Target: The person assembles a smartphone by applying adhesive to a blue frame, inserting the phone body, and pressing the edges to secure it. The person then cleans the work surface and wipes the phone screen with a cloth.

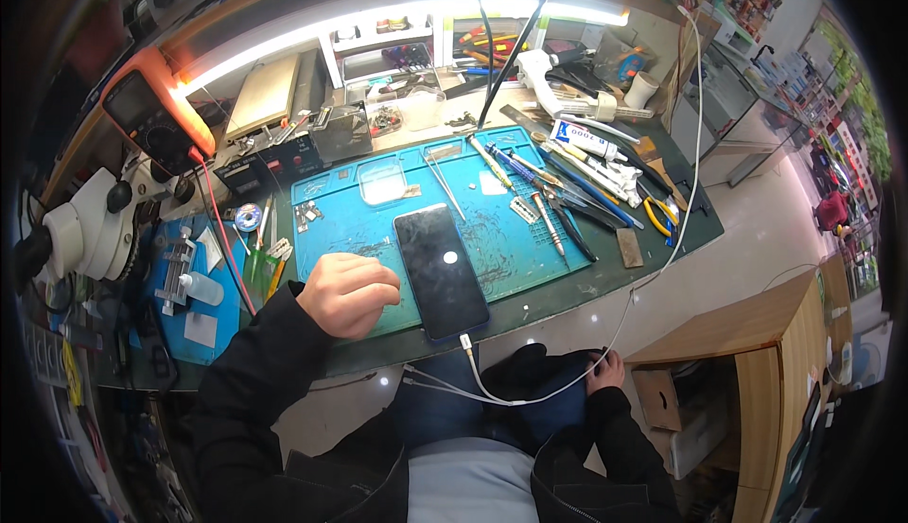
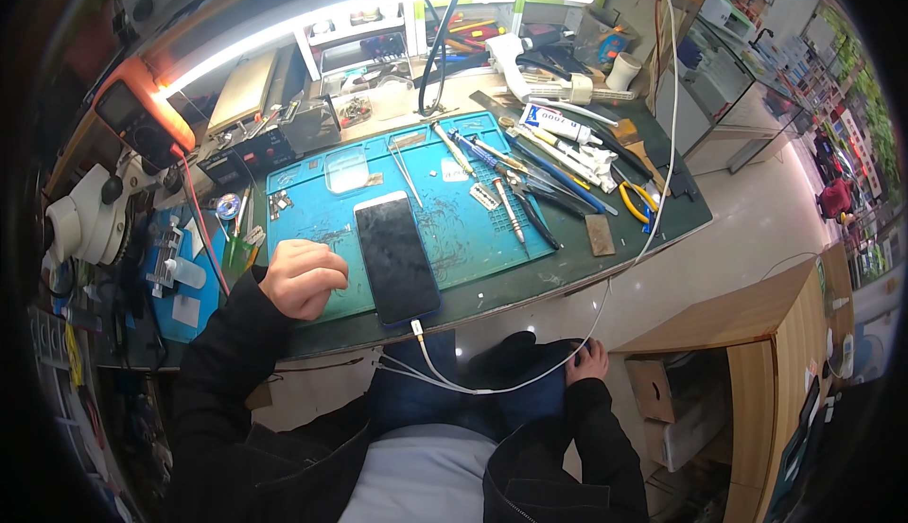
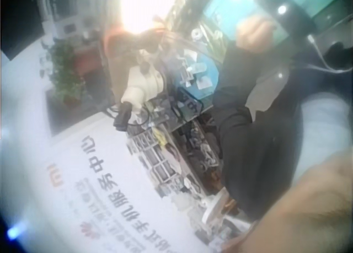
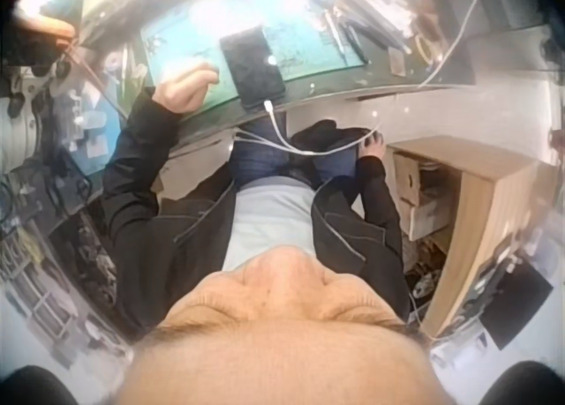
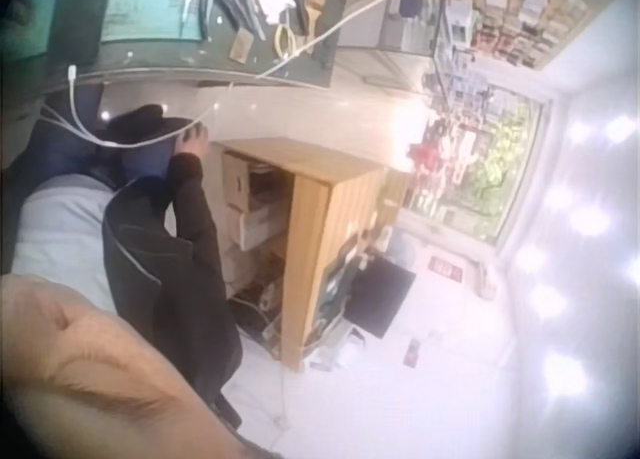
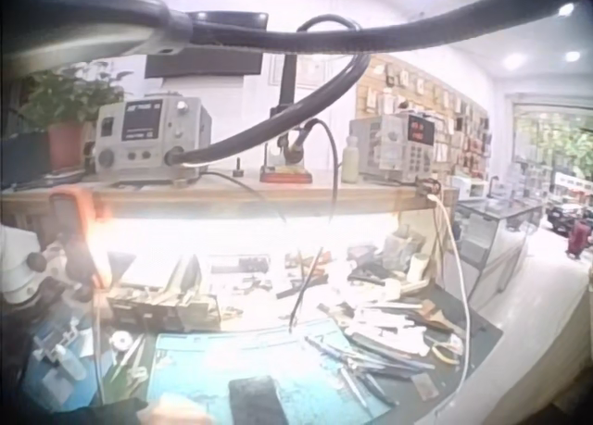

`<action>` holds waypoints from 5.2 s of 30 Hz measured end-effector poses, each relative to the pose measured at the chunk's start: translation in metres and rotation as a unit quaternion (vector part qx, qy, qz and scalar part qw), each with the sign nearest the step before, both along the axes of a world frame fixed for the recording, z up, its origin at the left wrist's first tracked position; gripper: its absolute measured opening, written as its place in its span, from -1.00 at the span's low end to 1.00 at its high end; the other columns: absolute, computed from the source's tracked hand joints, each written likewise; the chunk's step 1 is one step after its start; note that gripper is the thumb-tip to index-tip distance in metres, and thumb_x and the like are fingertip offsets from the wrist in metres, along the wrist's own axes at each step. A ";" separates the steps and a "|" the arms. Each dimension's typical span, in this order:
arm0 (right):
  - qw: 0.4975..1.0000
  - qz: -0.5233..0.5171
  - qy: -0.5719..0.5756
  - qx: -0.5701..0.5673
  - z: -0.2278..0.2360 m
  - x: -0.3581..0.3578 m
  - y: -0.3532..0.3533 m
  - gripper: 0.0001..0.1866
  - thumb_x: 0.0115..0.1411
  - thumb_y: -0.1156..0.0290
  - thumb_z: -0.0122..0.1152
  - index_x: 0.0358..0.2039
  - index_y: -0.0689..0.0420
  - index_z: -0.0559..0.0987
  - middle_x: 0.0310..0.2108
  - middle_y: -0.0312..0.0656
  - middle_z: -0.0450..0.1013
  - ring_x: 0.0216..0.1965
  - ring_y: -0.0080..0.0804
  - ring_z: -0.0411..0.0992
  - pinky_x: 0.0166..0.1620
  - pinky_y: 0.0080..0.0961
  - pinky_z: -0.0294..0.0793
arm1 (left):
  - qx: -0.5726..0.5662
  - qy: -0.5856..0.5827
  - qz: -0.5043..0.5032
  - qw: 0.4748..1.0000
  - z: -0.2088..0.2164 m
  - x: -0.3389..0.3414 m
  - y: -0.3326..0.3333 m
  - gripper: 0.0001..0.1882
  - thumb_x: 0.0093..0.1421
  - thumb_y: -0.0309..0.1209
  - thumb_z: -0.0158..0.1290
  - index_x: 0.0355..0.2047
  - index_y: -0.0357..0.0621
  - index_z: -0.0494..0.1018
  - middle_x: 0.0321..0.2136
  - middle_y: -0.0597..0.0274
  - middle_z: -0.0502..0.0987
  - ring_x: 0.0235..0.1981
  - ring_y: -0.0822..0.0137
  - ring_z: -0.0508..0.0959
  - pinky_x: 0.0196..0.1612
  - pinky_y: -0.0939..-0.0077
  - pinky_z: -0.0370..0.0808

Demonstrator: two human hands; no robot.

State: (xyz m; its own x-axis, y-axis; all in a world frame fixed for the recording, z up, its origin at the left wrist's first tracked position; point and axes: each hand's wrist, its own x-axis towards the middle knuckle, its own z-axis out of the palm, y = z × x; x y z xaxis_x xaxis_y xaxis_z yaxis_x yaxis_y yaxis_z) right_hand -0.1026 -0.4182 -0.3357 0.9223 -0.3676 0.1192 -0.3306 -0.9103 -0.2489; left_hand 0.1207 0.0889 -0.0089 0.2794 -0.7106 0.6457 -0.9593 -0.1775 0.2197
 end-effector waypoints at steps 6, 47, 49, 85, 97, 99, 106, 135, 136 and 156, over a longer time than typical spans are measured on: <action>0.999 -0.002 -0.026 0.038 -0.008 0.007 -0.002 -0.71 0.19 0.25 0.28 -0.08 0.00 0.69 0.11 -0.10 0.49 0.26 -0.02 0.35 0.30 -0.03 0.31 | 0.003 0.000 0.010 1.000 0.001 -0.001 0.001 -0.77 -0.18 -0.70 0.09 -0.45 -0.17 0.47 -0.42 0.23 0.57 -0.52 0.21 0.58 -0.53 0.37 0.50; 0.956 0.154 -0.159 0.191 0.343 0.136 0.109 -0.93 0.11 0.56 0.31 -0.40 0.20 0.56 -0.55 -0.26 0.48 -0.50 -0.56 0.45 -0.37 -0.58 0.46 | -0.204 0.183 0.264 0.925 -0.004 0.022 0.018 -0.81 0.15 -0.69 -0.10 -0.43 -0.24 0.52 -0.52 0.17 0.51 -0.60 0.34 0.50 -0.48 0.48 0.40; 0.962 0.081 -0.173 0.194 0.326 0.101 0.049 -0.92 0.11 0.60 0.29 -0.36 0.20 0.57 -0.54 -0.29 0.49 -0.49 -0.57 0.45 -0.36 -0.59 0.47 | -0.151 0.160 0.248 0.943 -0.008 0.021 0.014 -0.80 0.15 -0.71 -0.10 -0.41 -0.24 0.52 -0.49 0.18 0.53 -0.58 0.36 0.52 -0.47 0.49 0.41; 0.990 0.049 -0.034 -0.127 0.320 0.270 -0.083 -0.78 0.18 0.26 0.26 -0.23 0.05 0.72 -0.16 -0.07 0.57 -0.07 -0.06 0.56 -0.02 -0.14 0.58 | 0.427 -0.183 0.056 0.884 0.043 -0.019 -0.078 -0.45 0.18 -0.43 0.12 0.19 -0.02 0.29 0.20 0.11 0.38 0.39 0.18 0.29 0.43 0.17 0.22; 0.999 0.037 0.001 0.025 0.311 0.270 -0.124 -0.60 -0.07 0.18 0.49 -0.34 0.25 0.66 -0.43 -0.04 0.62 -0.33 -0.15 0.61 -0.17 -0.31 0.56 | 0.333 -0.235 0.024 0.913 0.011 -0.006 -0.150 -0.51 0.28 -0.38 0.06 0.21 0.03 0.28 0.23 0.19 0.35 0.38 0.25 0.29 0.14 0.34 0.41; 0.998 0.048 -0.002 0.033 0.311 0.267 -0.126 -0.67 0.01 0.24 0.47 -0.39 0.27 0.66 -0.52 -0.16 0.60 -0.48 -0.37 0.56 -0.30 -0.42 0.50 | 0.328 -0.221 0.036 0.918 0.005 -0.011 -0.156 -0.50 0.27 -0.38 0.07 0.22 0.02 0.28 0.21 0.18 0.36 0.37 0.22 0.30 0.05 0.34 0.45; 0.949 -0.011 -0.086 0.302 0.329 0.254 -0.151 -0.73 0.34 0.25 0.19 -0.21 0.24 0.61 -0.47 -0.26 0.60 -0.55 -0.67 0.38 -0.53 -0.70 0.29 | 0.323 -0.181 0.086 0.925 0.008 -0.020 -0.149 -0.45 0.27 -0.37 0.07 0.27 0.00 0.28 0.28 0.11 0.34 0.38 0.19 0.29 0.11 0.35 0.44; 0.852 0.479 -0.212 0.020 0.394 0.241 0.242 -0.75 0.38 0.28 0.20 -0.01 0.06 0.67 -0.30 -0.06 0.63 -0.38 -0.17 0.60 -0.33 -0.36 0.55 | 0.156 0.038 0.370 0.915 0.044 0.003 0.064 -0.25 0.18 -0.23 0.24 0.35 -0.18 0.28 0.00 -0.14 0.54 0.05 -0.06 0.54 0.17 0.19 0.46; 0.860 0.473 -0.194 0.002 0.388 0.250 0.254 -0.74 0.39 0.23 0.17 -0.03 0.02 0.68 -0.34 -0.06 0.62 -0.38 -0.13 0.60 -0.34 -0.30 0.55 | 0.179 0.059 0.385 0.904 0.056 -0.020 0.074 -0.23 0.16 -0.28 0.26 0.35 -0.16 0.28 0.03 -0.11 0.53 0.06 -0.05 0.53 0.17 0.19 0.45; 0.805 0.552 -0.081 0.203 0.418 0.273 0.298 -0.71 0.45 0.24 0.14 0.01 0.13 0.66 -0.42 -0.31 0.55 -0.38 -0.62 0.47 -0.29 -0.59 0.48 | 0.095 0.119 0.536 0.831 0.071 -0.174 0.159 -0.04 -0.06 -0.61 0.22 0.42 -0.16 0.17 0.14 0.02 0.47 0.17 -0.01 0.46 0.28 0.19 0.36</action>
State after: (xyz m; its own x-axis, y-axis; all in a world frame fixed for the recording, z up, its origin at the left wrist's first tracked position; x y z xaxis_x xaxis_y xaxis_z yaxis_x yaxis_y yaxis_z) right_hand 0.1701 -0.1203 0.0822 0.6973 0.6267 0.3479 0.6913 -0.4595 -0.5577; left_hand -0.0528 0.2479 0.0618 0.9210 -0.0547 0.3856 -0.1617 -0.9544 0.2508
